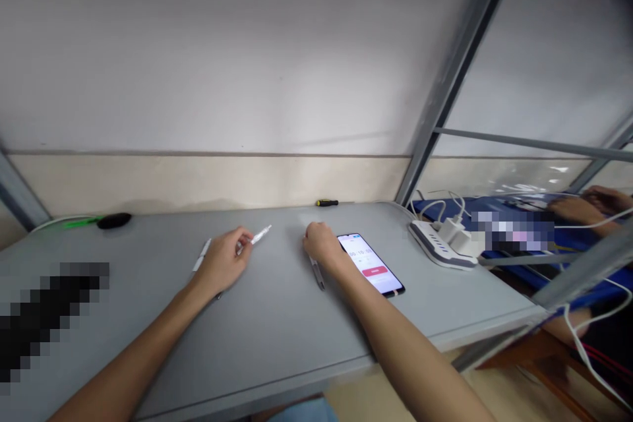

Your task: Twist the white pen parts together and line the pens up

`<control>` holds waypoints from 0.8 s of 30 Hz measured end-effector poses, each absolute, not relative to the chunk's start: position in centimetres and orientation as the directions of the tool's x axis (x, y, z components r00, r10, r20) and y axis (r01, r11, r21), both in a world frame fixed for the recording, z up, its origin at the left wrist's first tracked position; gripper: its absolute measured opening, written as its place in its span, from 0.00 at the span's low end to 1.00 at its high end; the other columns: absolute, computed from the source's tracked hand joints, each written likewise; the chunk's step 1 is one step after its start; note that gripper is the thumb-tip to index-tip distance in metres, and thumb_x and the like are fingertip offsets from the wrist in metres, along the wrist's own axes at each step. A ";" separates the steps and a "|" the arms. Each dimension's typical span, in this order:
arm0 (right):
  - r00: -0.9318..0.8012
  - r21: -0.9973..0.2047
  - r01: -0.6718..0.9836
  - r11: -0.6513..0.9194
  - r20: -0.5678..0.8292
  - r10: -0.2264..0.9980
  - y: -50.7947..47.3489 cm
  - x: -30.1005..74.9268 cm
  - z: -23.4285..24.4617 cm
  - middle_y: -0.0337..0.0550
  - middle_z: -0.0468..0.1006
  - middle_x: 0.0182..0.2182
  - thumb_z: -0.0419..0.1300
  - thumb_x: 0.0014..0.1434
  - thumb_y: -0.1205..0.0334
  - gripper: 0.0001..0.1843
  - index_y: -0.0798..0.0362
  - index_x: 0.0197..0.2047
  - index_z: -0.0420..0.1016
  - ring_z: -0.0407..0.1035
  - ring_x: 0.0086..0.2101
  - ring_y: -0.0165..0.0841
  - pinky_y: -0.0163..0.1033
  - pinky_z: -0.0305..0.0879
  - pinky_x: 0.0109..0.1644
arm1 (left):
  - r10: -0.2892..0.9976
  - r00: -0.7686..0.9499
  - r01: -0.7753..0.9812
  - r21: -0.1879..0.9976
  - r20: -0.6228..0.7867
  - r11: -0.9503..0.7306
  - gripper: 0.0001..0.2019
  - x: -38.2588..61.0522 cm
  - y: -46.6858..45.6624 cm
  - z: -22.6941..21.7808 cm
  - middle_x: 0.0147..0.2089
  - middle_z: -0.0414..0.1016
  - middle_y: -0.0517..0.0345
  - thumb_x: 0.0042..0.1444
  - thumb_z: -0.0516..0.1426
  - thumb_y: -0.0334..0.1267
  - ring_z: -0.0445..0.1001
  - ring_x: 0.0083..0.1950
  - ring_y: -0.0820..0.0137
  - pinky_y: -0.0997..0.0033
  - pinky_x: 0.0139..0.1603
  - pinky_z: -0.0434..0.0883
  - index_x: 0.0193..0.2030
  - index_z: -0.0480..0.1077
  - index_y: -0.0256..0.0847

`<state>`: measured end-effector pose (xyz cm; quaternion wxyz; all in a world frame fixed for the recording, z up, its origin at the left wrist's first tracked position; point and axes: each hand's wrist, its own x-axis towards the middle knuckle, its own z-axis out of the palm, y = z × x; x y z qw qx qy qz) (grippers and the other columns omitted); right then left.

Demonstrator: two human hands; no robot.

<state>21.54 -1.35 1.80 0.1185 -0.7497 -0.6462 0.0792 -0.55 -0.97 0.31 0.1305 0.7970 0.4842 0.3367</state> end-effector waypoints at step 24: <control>-0.332 -0.631 0.604 0.487 0.356 0.874 -2.2 20.1 1.5 0.41 0.76 0.31 0.51 0.64 0.53 0.17 0.54 0.39 0.75 0.65 0.31 0.29 0.32 0.57 0.35 | 0.755 0.445 0.684 0.361 0.481 -0.633 0.13 -1.0 -0.5 -0.3 0.42 0.73 0.54 0.65 0.43 0.44 0.71 0.45 0.65 0.65 0.47 0.66 0.43 0.66 0.43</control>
